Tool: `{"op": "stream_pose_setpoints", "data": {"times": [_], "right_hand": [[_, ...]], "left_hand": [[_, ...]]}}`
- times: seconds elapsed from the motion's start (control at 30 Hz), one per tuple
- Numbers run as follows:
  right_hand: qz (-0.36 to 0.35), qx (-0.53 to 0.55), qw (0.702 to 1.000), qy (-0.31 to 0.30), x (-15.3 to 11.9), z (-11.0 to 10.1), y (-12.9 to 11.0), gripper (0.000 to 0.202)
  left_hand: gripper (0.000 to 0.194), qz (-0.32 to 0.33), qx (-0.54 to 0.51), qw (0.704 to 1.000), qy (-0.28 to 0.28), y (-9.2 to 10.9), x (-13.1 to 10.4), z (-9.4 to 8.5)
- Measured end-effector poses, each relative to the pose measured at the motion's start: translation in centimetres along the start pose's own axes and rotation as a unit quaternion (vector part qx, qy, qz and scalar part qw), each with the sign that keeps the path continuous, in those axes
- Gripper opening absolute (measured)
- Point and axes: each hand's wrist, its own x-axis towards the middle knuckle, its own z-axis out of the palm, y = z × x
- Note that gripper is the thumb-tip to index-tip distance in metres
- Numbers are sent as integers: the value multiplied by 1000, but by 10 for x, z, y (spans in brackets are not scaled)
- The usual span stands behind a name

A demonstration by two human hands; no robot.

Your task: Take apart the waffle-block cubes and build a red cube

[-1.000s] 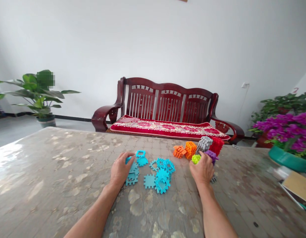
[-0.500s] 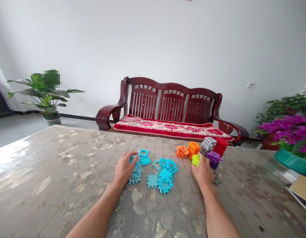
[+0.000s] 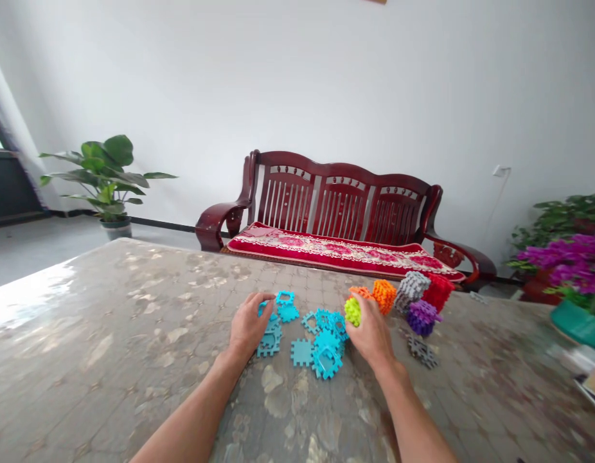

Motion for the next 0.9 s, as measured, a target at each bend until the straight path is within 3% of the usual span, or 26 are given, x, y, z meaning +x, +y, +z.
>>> {"op": "stream_pose_setpoints", "data": {"times": [0.2, 0.3, 0.47, 0.6, 0.73, 0.9], "right_hand": [[-146, -19, 988, -48, -8, -6, -44, 74], [-175, -4, 983, -56, -14, -3, -54, 78], [-172, 59, 980, -79, -16, 3, -58, 49], [-158, 111, 976, -104, -16, 8, -56, 29], [-134, 147, 976, -93, -15, 10, -54, 25], [-105, 200, 972, -68, -13, 12, -49, 25]], "left_hand": [[24, 95, -52, 993, -56, 11, -4, 0], [38, 139, -59, 983, -105, 17, -8, 3], [74, 198, -21, 963, -181, 21, -15, 9], [56, 212, 36, 954, -209, 22, -17, 8], [36, 187, 67, 959, -204, 24, -15, 3], [25, 126, 54, 975, -176, 22, -11, 1]]}}
